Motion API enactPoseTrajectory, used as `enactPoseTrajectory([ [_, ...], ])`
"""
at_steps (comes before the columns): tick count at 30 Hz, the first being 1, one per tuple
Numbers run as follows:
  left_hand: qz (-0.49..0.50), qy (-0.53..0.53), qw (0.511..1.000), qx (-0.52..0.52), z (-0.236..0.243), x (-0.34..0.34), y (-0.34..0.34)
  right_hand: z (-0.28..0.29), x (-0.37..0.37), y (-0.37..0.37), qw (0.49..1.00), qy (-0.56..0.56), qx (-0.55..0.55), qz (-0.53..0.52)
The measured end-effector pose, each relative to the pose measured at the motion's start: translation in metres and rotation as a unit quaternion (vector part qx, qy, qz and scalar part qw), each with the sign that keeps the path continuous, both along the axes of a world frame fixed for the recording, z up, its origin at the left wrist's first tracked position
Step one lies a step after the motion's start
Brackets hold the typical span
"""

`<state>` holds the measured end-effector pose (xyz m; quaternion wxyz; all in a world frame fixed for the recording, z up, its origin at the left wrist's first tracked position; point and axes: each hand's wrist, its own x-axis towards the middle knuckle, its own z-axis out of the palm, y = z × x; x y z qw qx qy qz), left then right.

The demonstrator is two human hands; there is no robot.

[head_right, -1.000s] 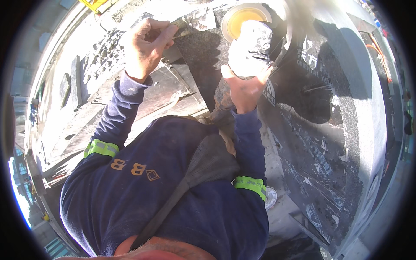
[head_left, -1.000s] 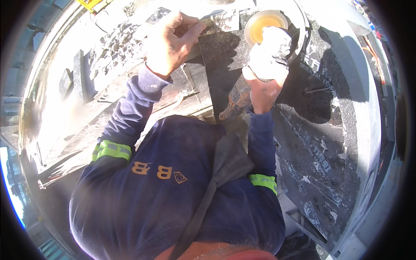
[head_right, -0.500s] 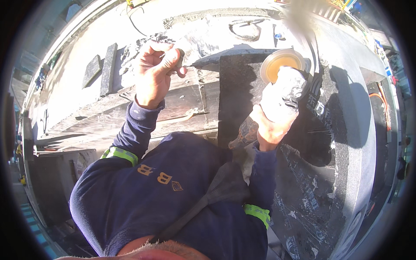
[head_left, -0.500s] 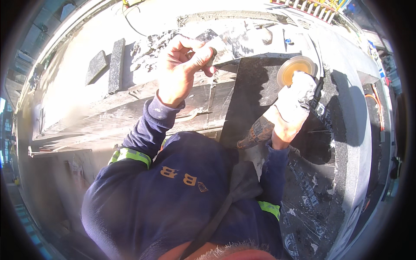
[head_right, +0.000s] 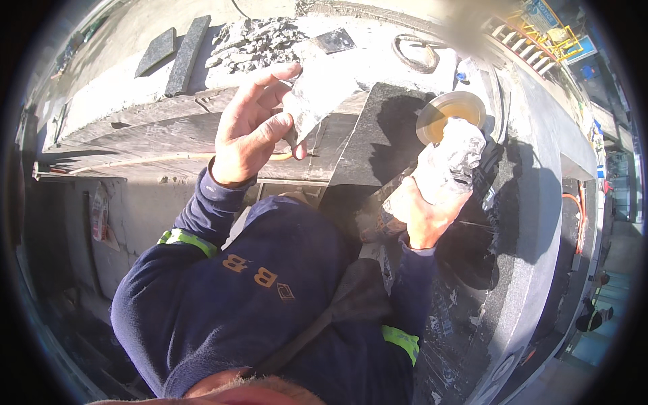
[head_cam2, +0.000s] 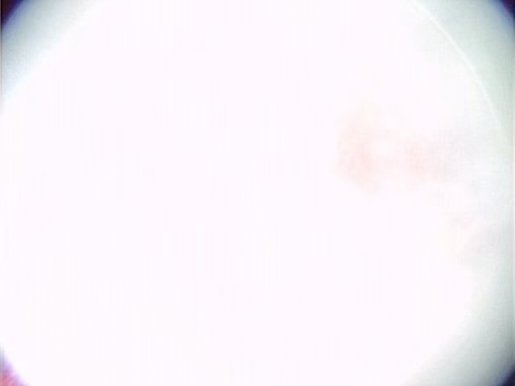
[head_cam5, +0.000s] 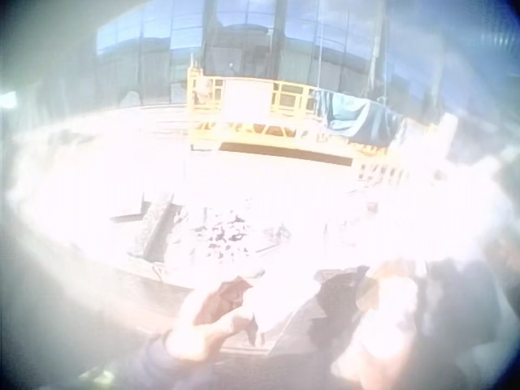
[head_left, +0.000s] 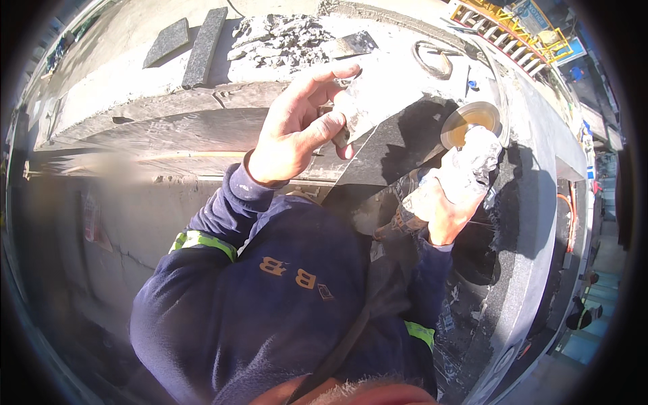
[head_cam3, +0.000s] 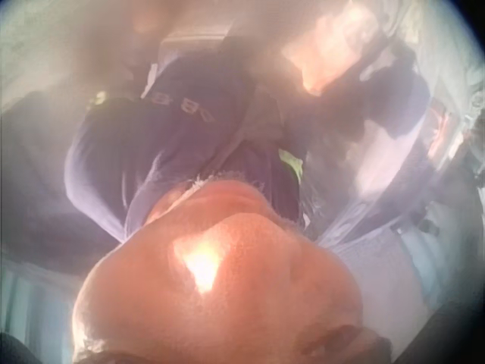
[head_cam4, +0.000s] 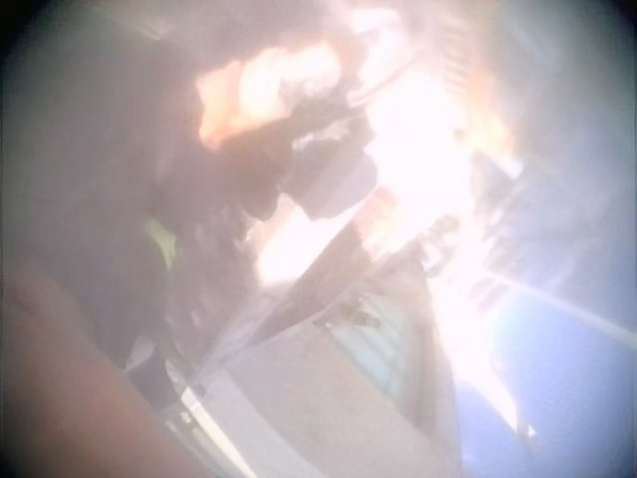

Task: The person changes a grinding disc on a handheld angle grinder, then grinds the edge of a dark stone block on a workbench. The person holds the block with one hand and operates the grinder with the other, creating dust as the edge is smoothed.

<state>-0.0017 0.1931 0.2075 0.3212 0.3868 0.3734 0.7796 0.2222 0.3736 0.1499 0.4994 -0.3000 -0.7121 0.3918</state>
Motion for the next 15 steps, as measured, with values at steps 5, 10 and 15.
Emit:
enactPoseTrajectory([
  [5, 0.006, -0.016, 1.0, -0.004, -0.011, 0.024, -0.012, 0.003, 0.007, -0.002, 0.998, -0.015, -0.013, 0.064],
  [10, 0.053, -0.062, 0.997, -0.008, -0.02, 0.037, -0.019, 0.004, 0.006, -0.004, 0.995, -0.06, -0.031, 0.07],
  [15, 0.163, -0.04, 0.984, -0.053, -0.025, 0.044, -0.026, 0.001, 0.008, -0.005, 0.984, -0.168, 0.057, 0.022],
])
